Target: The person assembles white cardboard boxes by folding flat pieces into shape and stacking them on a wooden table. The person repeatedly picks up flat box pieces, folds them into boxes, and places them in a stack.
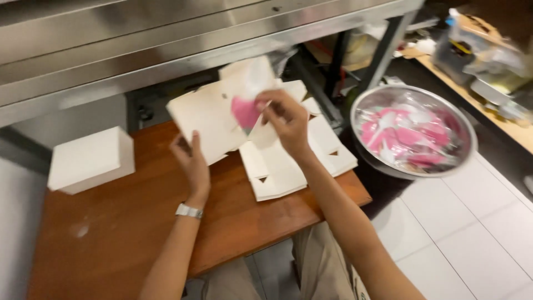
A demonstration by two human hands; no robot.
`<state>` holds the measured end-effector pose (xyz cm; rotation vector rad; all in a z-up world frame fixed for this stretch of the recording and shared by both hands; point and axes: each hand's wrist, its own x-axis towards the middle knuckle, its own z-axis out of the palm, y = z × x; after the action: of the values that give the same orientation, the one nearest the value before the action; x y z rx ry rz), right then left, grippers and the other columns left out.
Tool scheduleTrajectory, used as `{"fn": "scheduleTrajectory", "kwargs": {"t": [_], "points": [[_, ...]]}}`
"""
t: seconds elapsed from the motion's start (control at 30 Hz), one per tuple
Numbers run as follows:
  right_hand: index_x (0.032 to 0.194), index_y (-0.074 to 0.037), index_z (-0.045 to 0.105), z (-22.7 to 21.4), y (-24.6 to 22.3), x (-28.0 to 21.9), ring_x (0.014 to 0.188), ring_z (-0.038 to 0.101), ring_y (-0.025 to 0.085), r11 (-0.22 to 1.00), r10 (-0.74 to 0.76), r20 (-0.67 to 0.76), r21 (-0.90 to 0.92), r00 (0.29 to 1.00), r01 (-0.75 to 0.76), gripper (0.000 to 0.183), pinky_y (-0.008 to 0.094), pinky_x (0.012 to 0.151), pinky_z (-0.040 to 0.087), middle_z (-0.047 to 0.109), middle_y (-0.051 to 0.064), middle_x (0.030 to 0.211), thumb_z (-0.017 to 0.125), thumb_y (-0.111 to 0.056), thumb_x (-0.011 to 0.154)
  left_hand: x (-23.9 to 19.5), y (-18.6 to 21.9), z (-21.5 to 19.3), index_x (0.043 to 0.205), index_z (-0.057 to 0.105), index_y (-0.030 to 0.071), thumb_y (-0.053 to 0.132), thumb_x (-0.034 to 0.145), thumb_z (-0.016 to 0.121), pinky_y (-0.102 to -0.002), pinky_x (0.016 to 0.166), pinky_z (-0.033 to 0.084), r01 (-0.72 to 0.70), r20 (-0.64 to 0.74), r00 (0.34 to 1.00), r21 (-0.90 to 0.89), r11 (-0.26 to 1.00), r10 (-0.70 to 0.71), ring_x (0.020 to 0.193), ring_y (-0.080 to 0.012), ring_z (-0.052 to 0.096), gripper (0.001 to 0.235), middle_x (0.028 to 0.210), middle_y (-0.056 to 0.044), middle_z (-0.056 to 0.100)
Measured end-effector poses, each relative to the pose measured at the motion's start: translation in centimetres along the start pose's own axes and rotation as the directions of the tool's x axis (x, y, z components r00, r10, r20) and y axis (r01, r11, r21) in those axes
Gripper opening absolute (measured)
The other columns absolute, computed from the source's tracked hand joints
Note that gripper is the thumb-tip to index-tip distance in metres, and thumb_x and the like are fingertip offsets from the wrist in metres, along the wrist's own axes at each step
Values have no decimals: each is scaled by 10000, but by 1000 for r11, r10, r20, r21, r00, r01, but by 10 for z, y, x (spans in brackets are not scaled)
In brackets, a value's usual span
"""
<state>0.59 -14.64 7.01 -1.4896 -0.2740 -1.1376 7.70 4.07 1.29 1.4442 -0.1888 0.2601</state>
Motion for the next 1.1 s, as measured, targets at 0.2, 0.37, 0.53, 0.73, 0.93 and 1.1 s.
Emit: {"fn": "scheduleTrajectory", "kwargs": {"t": [0.2,0.37,0.53,0.73,0.93,1.1], "points": [[1114,-35,706,-114,33,35,435,486,114,981,-144,-599,-191,788,35,143,210,424,342,586,82,580,606,-99,1034,-5,17,-2,1328,344,60,390,1071,640,-521,1060,369,-74,45,997,121,990,69,1270,-335,464,513,1296,-175,425],[1164,-90,669,-215,106,12,769,667,239,888,30,-884,-190,466,-419,310,250,406,554,587,218,1111,719,-215,885,-13,25,1,1335,297,64,370,1075,644,-561,1067,335,-77,109,992,109,991,65,1298,-360,448,531,1350,-203,393],[1381,-234,541,-222,150,12,1225,579,352,741,227,-882,-120,414,-661,658,321,732,729,302,282,1420,853,-444,841,-7,21,1,1329,272,71,350,1083,625,-570,1046,348,-67,96,994,122,990,55,1289,-372,462,513,1362,-210,402],[1132,-35,639,-72,29,20,826,694,203,971,-25,-217,-236,976,-28,324,288,705,573,688,137,1142,452,-299,1137,7,6,0,1349,332,81,379,1009,700,-528,1093,338,-15,-62,998,-79,997,10,1280,-348,435,582,1347,-208,409],[1547,26,314,6,-19,-12,1161,604,512,874,273,316,-476,909,-96,900,516,993,558,399,311,1490,852,-264,886,2,26,-3,1439,293,71,444,998,638,-530,1155,317,95,-36,994,-219,971,-106,1364,-383,396,673,1416,-273,386],[1577,33,141,27,-26,-25,941,713,488,816,561,352,-384,749,-431,829,512,787,638,400,364,1470,678,-211,994,-16,63,2,1493,180,110,424,1018,564,-595,1126,349,75,85,995,-189,979,-60,1339,-421,386,686,1417,-301,352]]}}
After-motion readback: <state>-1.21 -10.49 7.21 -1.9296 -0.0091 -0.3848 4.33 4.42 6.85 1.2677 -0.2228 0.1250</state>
